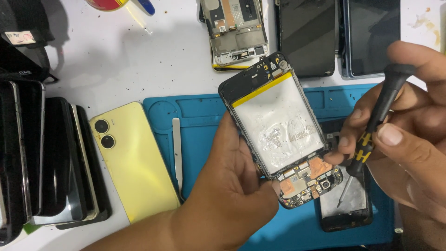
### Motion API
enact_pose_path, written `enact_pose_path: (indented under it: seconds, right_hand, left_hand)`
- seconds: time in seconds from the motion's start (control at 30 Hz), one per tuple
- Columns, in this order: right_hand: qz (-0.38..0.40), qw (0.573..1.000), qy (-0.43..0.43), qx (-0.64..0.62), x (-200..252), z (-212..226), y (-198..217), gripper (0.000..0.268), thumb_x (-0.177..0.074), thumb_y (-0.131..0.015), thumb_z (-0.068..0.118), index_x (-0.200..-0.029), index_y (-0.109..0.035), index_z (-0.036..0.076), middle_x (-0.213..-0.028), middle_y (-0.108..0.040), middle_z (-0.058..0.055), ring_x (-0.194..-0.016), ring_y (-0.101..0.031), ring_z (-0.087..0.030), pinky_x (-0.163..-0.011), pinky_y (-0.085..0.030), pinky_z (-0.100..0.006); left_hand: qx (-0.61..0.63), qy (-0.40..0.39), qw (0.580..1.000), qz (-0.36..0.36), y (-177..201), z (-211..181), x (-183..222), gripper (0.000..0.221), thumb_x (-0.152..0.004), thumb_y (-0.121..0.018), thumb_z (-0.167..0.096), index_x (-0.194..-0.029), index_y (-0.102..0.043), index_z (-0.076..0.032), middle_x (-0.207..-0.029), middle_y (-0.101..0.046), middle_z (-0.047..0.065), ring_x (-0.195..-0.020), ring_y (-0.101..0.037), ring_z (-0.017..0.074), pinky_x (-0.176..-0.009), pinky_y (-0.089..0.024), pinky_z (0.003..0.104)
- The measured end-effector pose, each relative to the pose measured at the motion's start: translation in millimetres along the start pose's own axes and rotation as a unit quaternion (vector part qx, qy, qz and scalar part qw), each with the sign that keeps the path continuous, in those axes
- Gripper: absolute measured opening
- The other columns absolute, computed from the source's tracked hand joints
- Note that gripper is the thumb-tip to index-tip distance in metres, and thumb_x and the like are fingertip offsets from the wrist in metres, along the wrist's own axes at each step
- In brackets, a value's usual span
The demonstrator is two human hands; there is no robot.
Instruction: The person disassembles a black smartphone by prying open the screen and separating the internal components. They use a screwdriver to remove screws and a metal prying tool to detach the display assembly and ribbon cables, then place the separated parts on the workbench.
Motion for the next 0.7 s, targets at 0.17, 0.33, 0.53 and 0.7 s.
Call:
enact_pose_path:
  seconds: [0.17,0.33,0.53,0.7]
  right_hand:
    - [-0.002,1.000,0.000,-0.002,0.7,0.1,-1.1,0.082,-0.094,-0.054,0.016,-0.169,-0.020,0.013,-0.105,-0.058,-0.013,-0.079,-0.071,-0.026,-0.068,-0.080,-0.045]
    - [-0.002,1.000,0.012,-0.004,0.3,0.7,-2.7,0.083,-0.094,-0.055,0.018,-0.169,-0.020,0.010,-0.103,-0.057,-0.012,-0.075,-0.070,-0.025,-0.067,-0.079,-0.043]
    - [0.004,1.000,0.009,0.004,2.0,2.5,-4.2,0.080,-0.095,-0.053,0.013,-0.168,-0.021,0.012,-0.104,-0.059,-0.010,-0.081,-0.072,-0.022,-0.070,-0.080,-0.040]
    - [0.003,1.000,0.009,-0.009,1.6,1.9,-4.0,0.083,-0.094,-0.054,0.015,-0.169,-0.019,0.010,-0.105,-0.059,-0.012,-0.078,-0.072,-0.023,-0.069,-0.080,-0.042]
  left_hand:
    - [0.008,0.002,1.000,0.000,-1.6,-0.3,0.3,0.093,-0.088,-0.046,0.012,-0.164,0.001,-0.011,-0.167,-0.026,0.018,-0.148,-0.037,0.0249,-0.112,-0.044,0.042]
    - [0.027,0.000,1.000,-0.016,-2.2,0.4,-0.4,0.091,-0.088,-0.046,0.011,-0.164,0.000,-0.011,-0.167,-0.026,0.019,-0.146,-0.038,0.0260,-0.111,-0.045,0.043]
    - [0.019,-0.007,1.000,-0.022,-0.7,2.3,0.0,0.093,-0.087,-0.046,0.011,-0.164,-0.001,-0.010,-0.165,-0.031,0.020,-0.142,-0.044,0.0255,-0.110,-0.046,0.040]
    - [0.030,-0.001,0.999,-0.015,-0.8,2.3,-0.1,0.092,-0.087,-0.044,0.012,-0.164,0.001,-0.011,-0.167,-0.026,0.020,-0.146,-0.038,0.0270,-0.113,-0.043,0.043]
Point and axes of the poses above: each hand's wrist, its own x-axis away from the middle knuckle, its own y-axis out of the back of the hand, z = x × y, the point moved 5 cm from there along -x, towards the middle knuckle
